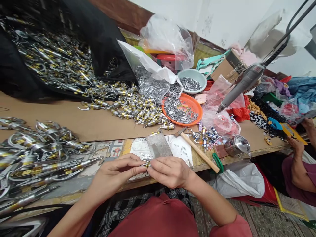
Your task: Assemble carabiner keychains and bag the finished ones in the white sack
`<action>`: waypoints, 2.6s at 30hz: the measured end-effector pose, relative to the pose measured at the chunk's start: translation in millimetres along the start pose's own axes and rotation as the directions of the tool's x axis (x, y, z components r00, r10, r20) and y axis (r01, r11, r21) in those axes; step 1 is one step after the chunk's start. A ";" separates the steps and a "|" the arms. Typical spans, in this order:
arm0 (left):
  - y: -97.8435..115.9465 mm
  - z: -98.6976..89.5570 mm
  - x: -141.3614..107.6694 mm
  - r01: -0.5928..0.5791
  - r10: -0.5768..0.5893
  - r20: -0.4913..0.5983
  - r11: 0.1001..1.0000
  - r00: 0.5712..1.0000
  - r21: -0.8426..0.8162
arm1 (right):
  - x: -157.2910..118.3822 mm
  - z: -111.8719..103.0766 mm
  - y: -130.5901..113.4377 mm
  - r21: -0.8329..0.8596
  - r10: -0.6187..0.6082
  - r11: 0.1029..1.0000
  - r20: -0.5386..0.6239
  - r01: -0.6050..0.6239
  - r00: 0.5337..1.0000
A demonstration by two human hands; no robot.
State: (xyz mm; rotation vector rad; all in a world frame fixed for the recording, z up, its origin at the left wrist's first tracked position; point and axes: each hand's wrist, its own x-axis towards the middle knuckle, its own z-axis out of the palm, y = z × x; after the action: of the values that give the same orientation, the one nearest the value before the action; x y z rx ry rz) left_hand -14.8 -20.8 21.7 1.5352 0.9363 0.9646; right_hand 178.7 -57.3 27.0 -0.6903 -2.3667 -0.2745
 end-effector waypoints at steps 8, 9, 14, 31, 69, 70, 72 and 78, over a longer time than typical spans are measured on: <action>-0.9 -3.0 -4.3 -0.073 0.071 0.033 0.994 0.997 0.086 | -10.0 9.5 -11.4 0.018 0.184 0.983 -0.064 -0.183 0.981; -2.3 -2.8 -5.6 -0.062 0.059 0.036 0.995 0.998 0.080 | -10.6 10.4 -13.1 0.034 0.206 0.978 -0.053 -0.204 0.977; -18.6 4.2 -17.1 0.152 -0.154 -0.030 0.986 0.988 -0.073 | -8.5 20.7 -27.9 0.219 0.488 0.861 -0.098 -0.460 0.867; -21.7 -2.2 23.0 0.474 -0.352 0.354 0.800 0.867 -0.367 | -31.1 31.6 42.8 -0.407 0.750 0.660 0.414 -0.632 0.516; -25.4 -0.7 20.3 0.484 -0.361 0.338 0.761 0.869 -0.431 | -65.8 -7.8 54.5 -0.478 0.853 0.506 0.155 -0.718 0.498; -24.9 -0.5 20.2 0.483 -0.362 0.334 0.763 0.870 -0.429 | -69.5 -10.3 57.0 -0.506 0.885 0.462 0.212 -0.729 0.414; -24.1 -0.1 20.2 0.484 -0.365 0.334 0.764 0.869 -0.426 | -72.2 -14.2 55.7 -0.505 0.902 0.432 0.257 -0.748 0.347; -22.2 -0.3 20.8 0.468 -0.343 0.337 0.770 0.877 -0.434 | -51.5 -34.4 9.2 -0.175 0.742 0.671 0.170 -0.721 0.649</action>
State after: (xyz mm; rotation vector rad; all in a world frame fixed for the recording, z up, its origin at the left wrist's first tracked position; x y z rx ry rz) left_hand -9.1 1.8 2.1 0.9160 0.7248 0.6180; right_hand 235.4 -82.9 20.7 -1.7389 -2.0572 0.0684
